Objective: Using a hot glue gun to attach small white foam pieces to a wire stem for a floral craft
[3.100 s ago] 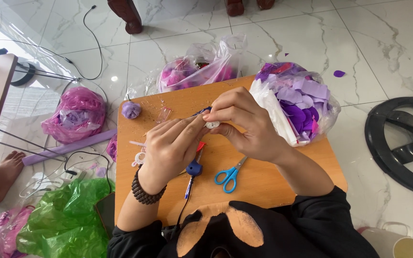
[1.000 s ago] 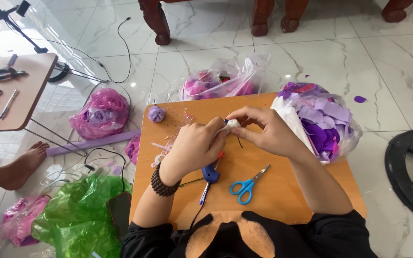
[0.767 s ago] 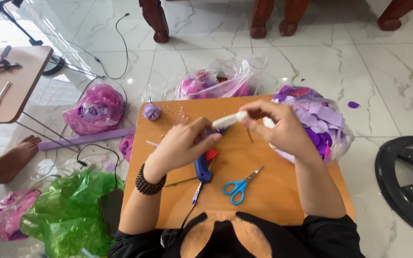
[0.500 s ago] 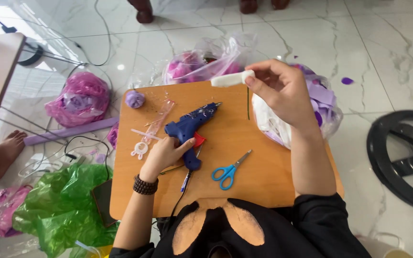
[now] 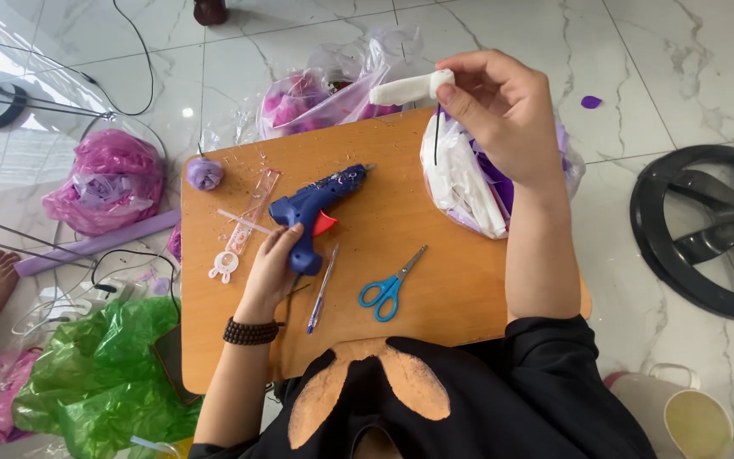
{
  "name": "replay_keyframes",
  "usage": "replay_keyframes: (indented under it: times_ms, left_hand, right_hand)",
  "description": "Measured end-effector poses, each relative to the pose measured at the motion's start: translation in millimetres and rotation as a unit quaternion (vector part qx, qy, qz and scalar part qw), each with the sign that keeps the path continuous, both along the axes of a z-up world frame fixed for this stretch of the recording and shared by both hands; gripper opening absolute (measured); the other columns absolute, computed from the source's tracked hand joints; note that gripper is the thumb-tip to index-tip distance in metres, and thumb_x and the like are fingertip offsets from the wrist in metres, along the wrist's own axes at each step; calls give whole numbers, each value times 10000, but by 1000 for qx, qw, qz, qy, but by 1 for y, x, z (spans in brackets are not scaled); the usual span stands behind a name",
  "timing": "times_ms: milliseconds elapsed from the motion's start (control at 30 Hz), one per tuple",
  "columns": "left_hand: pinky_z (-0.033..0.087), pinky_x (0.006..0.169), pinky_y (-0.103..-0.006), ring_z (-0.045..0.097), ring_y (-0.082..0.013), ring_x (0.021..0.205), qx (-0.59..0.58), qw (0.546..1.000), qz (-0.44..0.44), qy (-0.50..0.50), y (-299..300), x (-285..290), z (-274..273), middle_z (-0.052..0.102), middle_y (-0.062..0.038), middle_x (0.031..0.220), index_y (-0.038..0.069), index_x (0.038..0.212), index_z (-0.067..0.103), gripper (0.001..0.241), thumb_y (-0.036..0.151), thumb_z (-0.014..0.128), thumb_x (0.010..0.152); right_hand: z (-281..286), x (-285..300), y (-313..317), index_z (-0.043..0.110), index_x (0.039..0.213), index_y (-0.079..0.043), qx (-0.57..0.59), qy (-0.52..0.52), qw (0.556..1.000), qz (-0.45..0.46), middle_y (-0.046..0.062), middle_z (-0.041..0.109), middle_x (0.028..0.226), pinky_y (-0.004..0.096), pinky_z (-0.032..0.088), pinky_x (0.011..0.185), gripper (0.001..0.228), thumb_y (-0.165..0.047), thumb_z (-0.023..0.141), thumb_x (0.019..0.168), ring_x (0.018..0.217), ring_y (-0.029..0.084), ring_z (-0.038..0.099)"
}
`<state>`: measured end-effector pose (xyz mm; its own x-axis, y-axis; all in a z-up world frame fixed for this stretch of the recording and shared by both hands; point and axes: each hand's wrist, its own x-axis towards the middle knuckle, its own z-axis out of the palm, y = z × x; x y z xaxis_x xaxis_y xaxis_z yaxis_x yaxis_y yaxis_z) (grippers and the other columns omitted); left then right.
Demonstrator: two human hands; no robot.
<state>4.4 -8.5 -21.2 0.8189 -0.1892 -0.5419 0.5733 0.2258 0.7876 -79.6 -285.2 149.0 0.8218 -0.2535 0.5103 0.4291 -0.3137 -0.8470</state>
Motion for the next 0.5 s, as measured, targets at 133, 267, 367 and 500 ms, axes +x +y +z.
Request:
replay_keyframes:
  times_ms: [133, 267, 367, 500]
  left_hand:
    - [530, 444, -244, 610, -191, 519, -227, 964, 31, 137, 14, 10, -22, 582, -91, 742, 96, 1040, 437, 418, 147, 695, 715]
    - [391, 574, -295, 432, -206, 729, -421, 894, -140, -60, 21, 4, -12, 427, -98, 969, 51, 1062, 468, 442, 311, 594, 726]
    - [536, 778, -386, 583, -322, 953, -434, 856, -198, -199, 16, 6, 17, 373, -186, 1373, 88, 1339, 370, 689, 215, 574, 693]
    - [570, 683, -361, 661, -331, 887, -456, 845, -190, -204, 6, 11, 17, 340, -209, 1428, 118, 1452, 193, 829, 155, 524, 693]
  right_hand:
    - [-9, 2, 4, 591, 1063, 3, -11, -13, 1000, -21, 69, 604, 926, 200, 516, 782, 155, -68, 627, 930, 849, 126, 587]
    - [-62, 18, 6, 638, 1023, -31, 112, 12, 994, 8, 54, 631, 842, 201, 494, 676, 168, -99, 672, 873, 766, 94, 573]
    - [-126, 23, 10, 644, 1004, -22, 193, 78, 978, 26, 58, 640, 818, 217, 524, 686, 218, -111, 711, 817, 758, 89, 598]
    - [-194, 34, 13, 622, 1005, -9, 325, 170, 930, 36, 1, 655, 846, 163, 521, 682, 238, -107, 702, 803, 773, 48, 622]
